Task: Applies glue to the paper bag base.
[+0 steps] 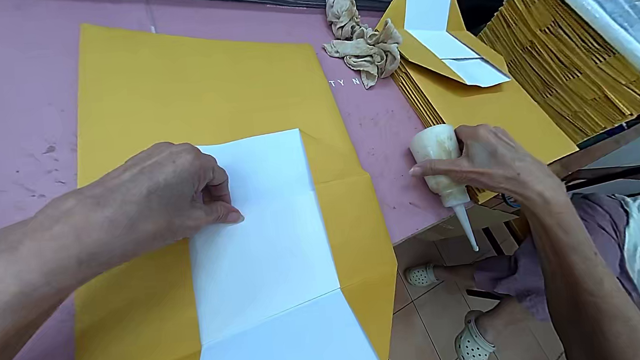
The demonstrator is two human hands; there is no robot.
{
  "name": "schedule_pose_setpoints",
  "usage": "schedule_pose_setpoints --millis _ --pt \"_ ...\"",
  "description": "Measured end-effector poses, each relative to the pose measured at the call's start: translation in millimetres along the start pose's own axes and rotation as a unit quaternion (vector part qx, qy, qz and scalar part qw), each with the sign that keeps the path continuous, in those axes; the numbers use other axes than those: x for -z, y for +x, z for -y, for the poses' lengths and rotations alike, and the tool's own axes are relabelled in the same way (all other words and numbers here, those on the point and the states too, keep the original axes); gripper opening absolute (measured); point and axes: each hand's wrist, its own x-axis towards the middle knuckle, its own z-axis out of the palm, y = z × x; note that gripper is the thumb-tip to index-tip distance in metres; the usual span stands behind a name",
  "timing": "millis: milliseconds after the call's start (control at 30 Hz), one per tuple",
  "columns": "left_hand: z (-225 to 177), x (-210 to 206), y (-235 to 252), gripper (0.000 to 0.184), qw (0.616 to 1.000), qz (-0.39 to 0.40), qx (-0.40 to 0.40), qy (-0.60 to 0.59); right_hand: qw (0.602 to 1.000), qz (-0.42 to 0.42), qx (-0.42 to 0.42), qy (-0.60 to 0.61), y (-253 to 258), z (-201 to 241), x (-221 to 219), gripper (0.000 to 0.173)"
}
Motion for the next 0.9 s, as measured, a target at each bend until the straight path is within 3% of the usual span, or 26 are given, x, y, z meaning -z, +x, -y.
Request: schedule_pose_setpoints --millis 100,200,267,367,433,600,700,900 --pt "-14 -5 -4 0.026 0.997 -0.047 -0.036 0.053 0.998 0.004 -0.020 0.053 1 2 1 0.052" --pt "-38 -10 -14 0.016 0.989 -0.065 -0.101 0.092 0.976 -0.040 -0.033 0.210 -11 9 13 0.035" --pt "-55 -24 -21 0.011 0.975 -0.097 -0.150 0.131 0.914 -0.107 -0.029 0.389 -16 13 14 0.025" --pt "-81 -51 -30 0.017 0.952 -0.148 -0.118 0.240 0.769 -0.131 0.103 0.617 -5 4 -3 0.049" --pt "-96 -64 -33 0.027 0.942 -0.143 -0.065 0.296 0.718 -0.143 0.147 0.665 -3 24 -14 0.054" --pt "-115 -79 -31 0.050 0.941 -0.098 0.003 0.323 0.701 -0.157 0.221 0.659 -2 100 -34 0.057" --pt "-119 -82 -29 0.051 0.937 -0.089 0.011 0.337 0.714 -0.145 0.247 0.639 7 109 -45 0.056" --pt "-125 -84 -28 0.047 0.944 -0.089 0.032 0.316 0.732 -0.205 0.199 0.619 19 114 -46 0.059"
